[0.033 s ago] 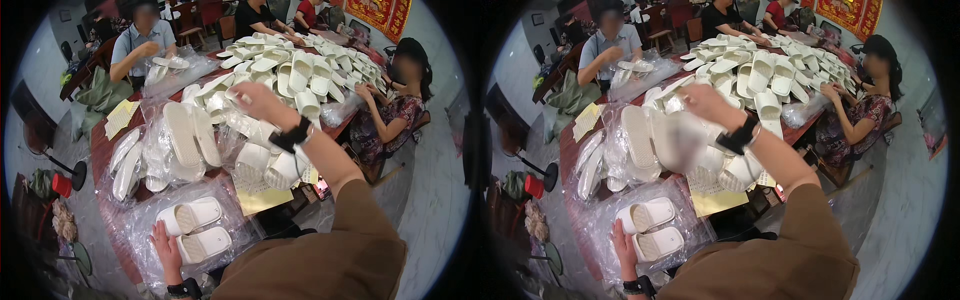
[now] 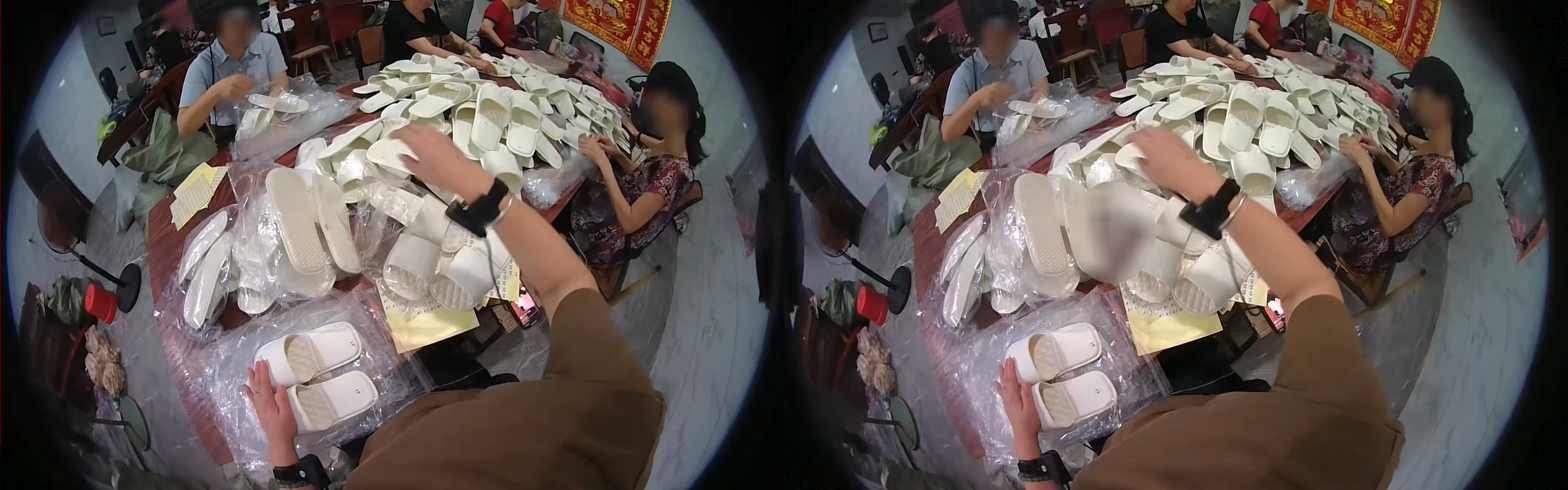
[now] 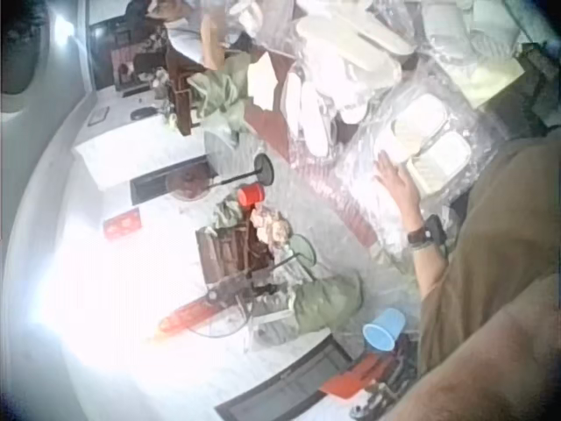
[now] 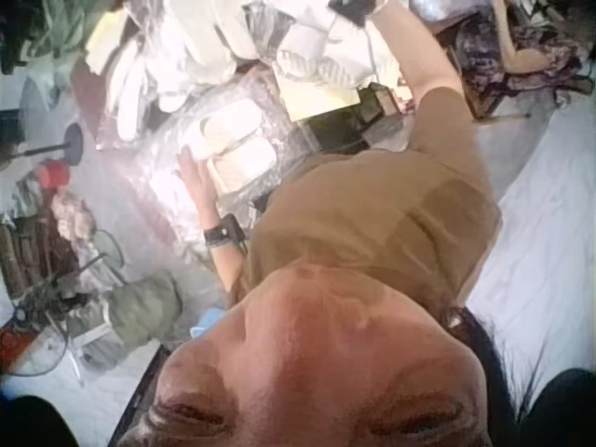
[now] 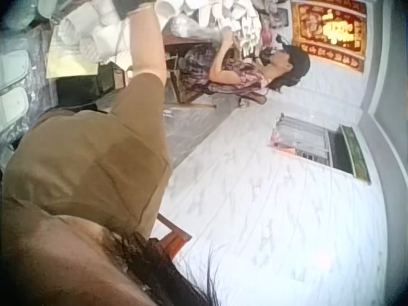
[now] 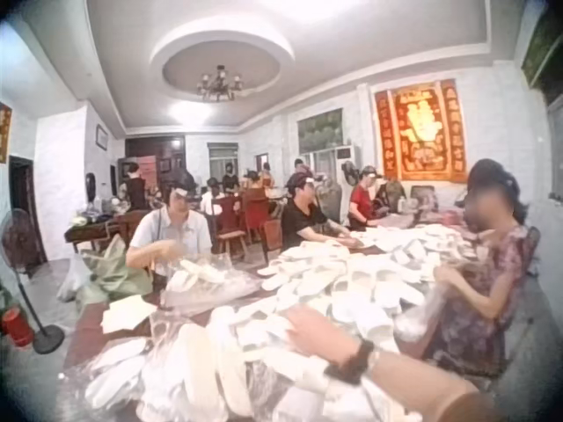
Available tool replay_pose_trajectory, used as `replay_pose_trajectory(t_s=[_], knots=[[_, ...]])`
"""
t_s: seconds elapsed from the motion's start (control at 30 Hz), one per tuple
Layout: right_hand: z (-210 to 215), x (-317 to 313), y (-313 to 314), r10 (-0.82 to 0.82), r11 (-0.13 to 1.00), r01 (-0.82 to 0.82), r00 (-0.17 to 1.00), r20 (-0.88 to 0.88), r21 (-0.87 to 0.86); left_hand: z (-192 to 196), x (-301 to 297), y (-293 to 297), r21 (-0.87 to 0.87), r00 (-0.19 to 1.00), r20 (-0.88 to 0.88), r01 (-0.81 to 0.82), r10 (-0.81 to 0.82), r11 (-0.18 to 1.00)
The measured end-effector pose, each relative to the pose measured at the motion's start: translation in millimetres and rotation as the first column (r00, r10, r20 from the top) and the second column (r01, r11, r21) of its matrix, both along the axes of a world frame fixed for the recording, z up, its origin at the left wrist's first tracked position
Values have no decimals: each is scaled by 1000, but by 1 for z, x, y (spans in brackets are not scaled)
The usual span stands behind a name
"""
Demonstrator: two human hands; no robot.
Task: Sorting and packing finished sandals into bags in a factory.
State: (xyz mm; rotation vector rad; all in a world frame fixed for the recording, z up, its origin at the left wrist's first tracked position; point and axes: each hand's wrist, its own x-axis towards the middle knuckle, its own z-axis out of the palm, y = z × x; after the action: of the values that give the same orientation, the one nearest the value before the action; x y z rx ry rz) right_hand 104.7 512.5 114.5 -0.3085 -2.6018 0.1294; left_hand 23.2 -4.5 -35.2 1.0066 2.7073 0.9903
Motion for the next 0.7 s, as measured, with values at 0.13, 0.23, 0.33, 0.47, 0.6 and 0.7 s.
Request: replay_pose_trajectory(t_s=[0.13,0.23,0.33,0.47,0.6,0.7], knots=[[-54,12,58,-414,889,296,846,335,349,0,2,-3,11,1000,10,-25,25,1000],[-68,20,70,-431,895,317,798,422,314,-1,2,0,16,999,24,-24,24,1000],[-73,18,72,-270,957,283,801,534,60,-1,3,-1,15,999,25,-28,28,999],[-83,27,66,-339,911,164,819,462,377,2,4,0,29,999,28,-29,28,999],[-76,25,100,-223,975,208,904,366,82,3,2,2,22,999,29,-24,24,999],[-26,28,123,-150,959,201,958,245,-201,3,1,4,23,999,34,-12,11,1000]])
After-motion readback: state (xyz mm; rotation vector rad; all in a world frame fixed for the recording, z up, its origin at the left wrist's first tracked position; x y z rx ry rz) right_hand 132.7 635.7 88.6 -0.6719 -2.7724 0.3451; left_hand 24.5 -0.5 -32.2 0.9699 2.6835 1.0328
